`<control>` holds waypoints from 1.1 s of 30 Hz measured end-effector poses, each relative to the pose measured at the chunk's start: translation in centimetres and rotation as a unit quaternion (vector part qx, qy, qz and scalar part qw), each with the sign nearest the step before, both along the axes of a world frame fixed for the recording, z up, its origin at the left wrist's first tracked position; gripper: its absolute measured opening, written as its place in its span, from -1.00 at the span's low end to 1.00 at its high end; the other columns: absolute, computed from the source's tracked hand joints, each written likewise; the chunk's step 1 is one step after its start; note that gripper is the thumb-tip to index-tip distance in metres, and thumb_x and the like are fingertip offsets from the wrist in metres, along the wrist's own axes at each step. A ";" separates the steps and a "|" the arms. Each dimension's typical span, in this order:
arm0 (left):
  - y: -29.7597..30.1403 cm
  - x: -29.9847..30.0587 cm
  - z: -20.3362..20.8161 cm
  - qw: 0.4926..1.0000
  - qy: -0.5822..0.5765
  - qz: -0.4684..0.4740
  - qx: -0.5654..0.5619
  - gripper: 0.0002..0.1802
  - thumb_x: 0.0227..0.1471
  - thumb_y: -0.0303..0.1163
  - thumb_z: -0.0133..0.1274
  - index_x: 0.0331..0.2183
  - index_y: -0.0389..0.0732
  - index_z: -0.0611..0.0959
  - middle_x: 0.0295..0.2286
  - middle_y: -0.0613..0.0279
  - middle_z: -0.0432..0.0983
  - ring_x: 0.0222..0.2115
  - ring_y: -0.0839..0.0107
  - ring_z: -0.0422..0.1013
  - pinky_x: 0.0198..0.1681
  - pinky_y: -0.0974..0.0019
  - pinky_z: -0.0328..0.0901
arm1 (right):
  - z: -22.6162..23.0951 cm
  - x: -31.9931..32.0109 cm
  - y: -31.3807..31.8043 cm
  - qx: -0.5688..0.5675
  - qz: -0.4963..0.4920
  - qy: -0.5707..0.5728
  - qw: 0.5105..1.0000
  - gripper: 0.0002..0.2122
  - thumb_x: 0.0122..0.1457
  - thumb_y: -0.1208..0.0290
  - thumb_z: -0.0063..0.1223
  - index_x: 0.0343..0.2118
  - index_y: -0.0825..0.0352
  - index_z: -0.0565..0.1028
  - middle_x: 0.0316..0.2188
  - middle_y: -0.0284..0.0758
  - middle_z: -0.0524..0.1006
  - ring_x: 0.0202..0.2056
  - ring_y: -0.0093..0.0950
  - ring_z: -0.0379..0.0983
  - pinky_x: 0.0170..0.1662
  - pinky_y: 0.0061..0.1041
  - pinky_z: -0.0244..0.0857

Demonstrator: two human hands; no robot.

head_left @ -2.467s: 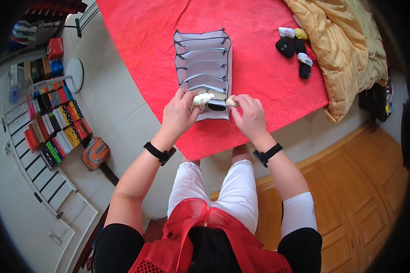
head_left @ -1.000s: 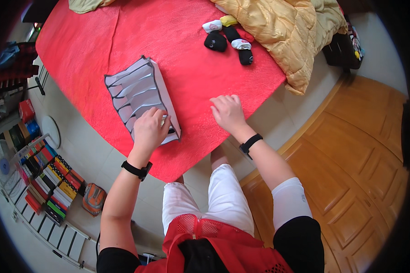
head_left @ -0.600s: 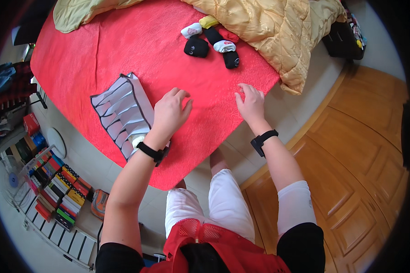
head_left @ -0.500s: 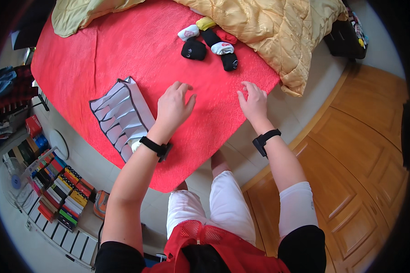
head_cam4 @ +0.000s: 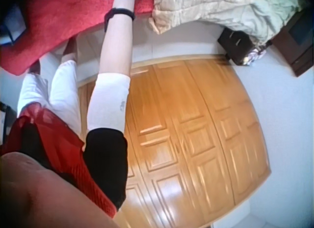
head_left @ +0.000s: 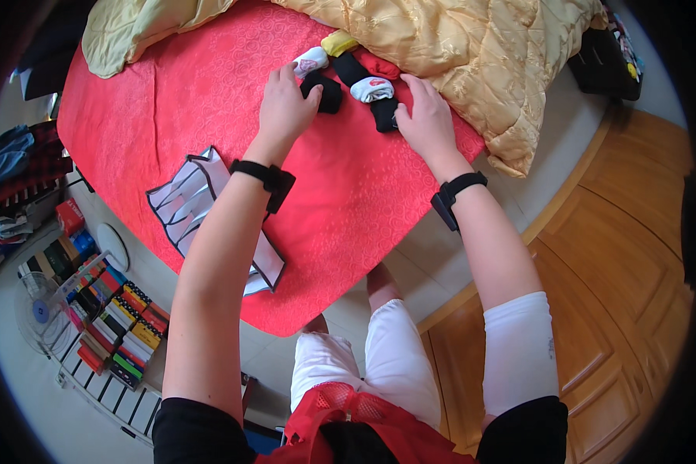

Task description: The person sorts socks by placing rolled-up pairs into a fabric organizer on a bed and then pulls a quilt up to straighten it across the mattress.

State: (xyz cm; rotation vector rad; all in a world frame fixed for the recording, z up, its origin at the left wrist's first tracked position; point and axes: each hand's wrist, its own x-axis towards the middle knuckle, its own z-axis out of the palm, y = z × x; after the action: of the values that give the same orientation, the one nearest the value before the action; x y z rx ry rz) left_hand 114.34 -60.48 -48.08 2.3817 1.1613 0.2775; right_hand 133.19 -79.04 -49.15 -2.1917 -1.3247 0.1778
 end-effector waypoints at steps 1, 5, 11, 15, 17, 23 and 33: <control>0.5 0.7 -0.4 1.000 0.001 -0.001 0.000 -0.31 0.05 -0.17 0.23 0.10 -0.36 0.43 0.02 -0.24 0.41 0.07 -0.11 0.37 0.13 0.05 0.31 | 0.1 0.1 0.5 0.000 -0.001 0.001 1.000 -0.55 0.10 0.33 0.20 0.06 0.30 0.43 -0.06 -0.16 0.51 -0.05 -0.14 0.47 0.01 -0.11 0.33; 3.3 2.0 -2.5 0.999 -0.009 -0.021 0.036 -0.33 0.04 -0.19 0.22 0.09 -0.37 0.45 -0.01 -0.24 0.45 0.05 -0.12 0.39 0.11 0.03 0.32 | 0.7 -1.2 3.3 -0.025 0.055 -0.030 0.998 -0.53 0.01 0.28 0.31 0.01 0.22 0.46 -0.15 -0.21 0.45 -0.10 -0.16 0.48 -0.03 -0.16 0.36; 3.2 3.4 -3.0 0.996 0.065 -0.017 -0.053 -0.45 0.02 -0.21 0.23 0.02 -0.25 0.56 -0.14 -0.17 0.54 -0.09 -0.09 0.47 -0.01 0.00 0.39 | -0.1 -1.9 4.1 -0.107 0.072 -0.030 0.991 -0.68 0.00 0.37 0.32 -0.17 0.19 0.49 -0.20 -0.21 0.42 -0.25 -0.17 0.54 -0.18 -0.13 0.44; 2.5 2.6 -3.3 0.989 0.101 -0.051 -0.092 -0.46 0.01 -0.17 0.24 -0.01 -0.25 0.60 -0.14 -0.12 0.57 -0.13 -0.06 0.49 -0.02 0.04 0.39 | -0.6 -2.7 4.1 -0.088 0.065 -0.017 0.994 -0.73 0.01 0.42 0.28 -0.21 0.22 0.47 -0.20 -0.18 0.42 -0.28 -0.16 0.54 -0.21 -0.11 0.46; 1.6 1.9 -3.3 0.991 0.092 -0.041 -0.093 -0.45 -0.03 -0.19 0.29 -0.03 -0.26 0.62 -0.20 -0.16 0.58 -0.16 -0.07 0.51 -0.04 0.05 0.41 | -0.7 -3.3 3.5 -0.099 0.082 0.012 0.992 -0.75 0.02 0.46 0.24 -0.23 0.25 0.44 -0.22 -0.16 0.44 -0.26 -0.13 0.53 -0.20 -0.11 0.45; -1.5 -0.6 -1.6 0.986 0.034 0.007 -0.166 -0.43 -0.15 -0.36 0.38 -0.07 -0.32 0.57 -0.20 -0.16 0.59 -0.16 -0.05 0.55 -0.11 0.08 0.43 | -0.6 -4.3 1.1 -0.075 0.106 0.029 0.991 -0.69 -0.03 0.48 0.22 -0.19 0.27 0.42 -0.28 -0.19 0.49 -0.24 -0.11 0.50 -0.17 -0.11 0.37; -5.2 -7.3 3.8 0.981 -0.146 -0.002 -0.127 -0.39 -0.09 -0.36 0.40 -0.02 -0.33 0.52 -0.18 -0.10 0.53 -0.18 0.03 0.51 -0.13 0.16 0.42 | 3.8 -9.0 0.0 0.048 0.067 0.082 0.993 -0.68 0.02 0.42 0.27 -0.16 0.29 0.44 -0.27 -0.22 0.55 -0.22 -0.16 0.49 -0.13 -0.19 0.30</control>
State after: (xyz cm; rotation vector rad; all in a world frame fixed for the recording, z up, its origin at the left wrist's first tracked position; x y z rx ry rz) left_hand 107.06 -65.64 -44.31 2.0405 0.9901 0.4323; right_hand 124.14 -79.00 -45.32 -1.9649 -1.3579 0.3303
